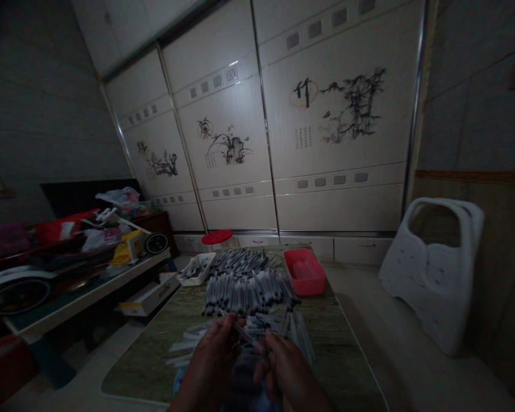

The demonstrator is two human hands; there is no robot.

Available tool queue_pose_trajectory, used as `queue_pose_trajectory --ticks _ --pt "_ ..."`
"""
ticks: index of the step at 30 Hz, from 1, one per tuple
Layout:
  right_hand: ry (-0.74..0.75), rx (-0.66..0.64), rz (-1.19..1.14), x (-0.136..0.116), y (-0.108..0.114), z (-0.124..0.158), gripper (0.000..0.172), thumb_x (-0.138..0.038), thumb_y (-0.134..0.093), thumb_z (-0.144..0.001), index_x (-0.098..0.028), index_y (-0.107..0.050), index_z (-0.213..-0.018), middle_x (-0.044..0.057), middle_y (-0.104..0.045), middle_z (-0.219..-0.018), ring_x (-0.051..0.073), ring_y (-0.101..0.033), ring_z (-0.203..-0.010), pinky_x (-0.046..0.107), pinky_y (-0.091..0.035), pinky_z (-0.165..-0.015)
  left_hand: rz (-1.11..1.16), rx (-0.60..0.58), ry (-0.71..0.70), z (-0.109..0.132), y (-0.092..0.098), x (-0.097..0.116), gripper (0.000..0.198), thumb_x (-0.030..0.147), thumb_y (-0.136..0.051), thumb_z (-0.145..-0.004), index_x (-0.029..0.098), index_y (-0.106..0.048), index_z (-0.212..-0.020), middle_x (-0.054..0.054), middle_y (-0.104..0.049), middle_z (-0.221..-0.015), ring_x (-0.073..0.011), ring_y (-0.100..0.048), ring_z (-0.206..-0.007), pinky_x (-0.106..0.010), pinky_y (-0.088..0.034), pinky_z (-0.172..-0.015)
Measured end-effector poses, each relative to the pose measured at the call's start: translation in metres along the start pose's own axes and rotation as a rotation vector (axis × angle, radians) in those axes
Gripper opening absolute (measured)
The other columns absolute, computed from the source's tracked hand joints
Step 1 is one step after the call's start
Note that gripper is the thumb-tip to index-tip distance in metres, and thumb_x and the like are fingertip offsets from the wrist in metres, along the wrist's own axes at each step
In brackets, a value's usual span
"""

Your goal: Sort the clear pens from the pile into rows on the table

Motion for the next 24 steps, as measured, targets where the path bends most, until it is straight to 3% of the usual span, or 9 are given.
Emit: queue_pose_trajectory --ticks 5,9,15,24 --pt "-0.007 0.007 0.056 0.004 0.005 0.0 0.046 -0.054 -0.041 -0.095 -0.017 -0.062 -0.077 -0.005 -0.055 -0.041 0.003 -0.034 -0.025 0.015 -0.018 -0.031 0.02 0.036 -0.063 -0.002 0.005 0.012 0.042 0.051 -0.081 -0.073 0.02 -0.069 -0.098 -0.005 -0.074 -0.096 -0.0163 -0.065 -0.079 -0.026 -0.045 -0.069" --pt "0.009 0.022 0.056 0.006 0.005 0.0 0.036 -0.05 -0.049 -0.092 -0.019 -0.059 -0.076 -0.009 -0.051 -0.041 0.003 -0.031 -0.027 0.013 -0.018 -0.032 0.012 0.039 -0.048 -0.003 0.007 0.005 0.04 0.05 -0.082 -0.072 0.022 -0.066 -0.096 -0.004 -0.074 -0.096 -0.0152 -0.064 -0.079 -0.025 -0.045 -0.068" --pt "0.056 0.02 0.049 0.006 0.001 -0.002 0.043 -0.061 -0.054 -0.086 -0.02 -0.058 -0.076 -0.011 -0.046 -0.038 0.003 -0.028 -0.026 0.015 -0.02 -0.03 -0.049 -0.098 -0.006 0.002 -0.002 -0.012 0.042 0.044 -0.082 -0.074 0.02 -0.066 -0.104 -0.006 -0.074 -0.096 -0.0174 -0.065 -0.079 -0.028 -0.048 -0.071" --pt "0.182 0.044 0.037 -0.001 -0.003 -0.002 0.059 -0.081 -0.059 -0.073 -0.023 -0.051 -0.072 -0.011 -0.041 -0.044 0.005 -0.026 -0.034 0.019 -0.019 -0.036 -0.001 -0.05 -0.003 0.001 -0.006 -0.019 0.042 0.05 -0.087 -0.065 0.017 -0.066 -0.079 -0.003 -0.07 -0.075 -0.0141 -0.062 -0.067 -0.025 -0.046 -0.066"
Point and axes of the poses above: each hand's wrist, its own z-axis away from the middle knuckle, its own y-axis out of the back of the hand, x = y × z, the point moved 6 cm from there along -z, towards the middle knuckle
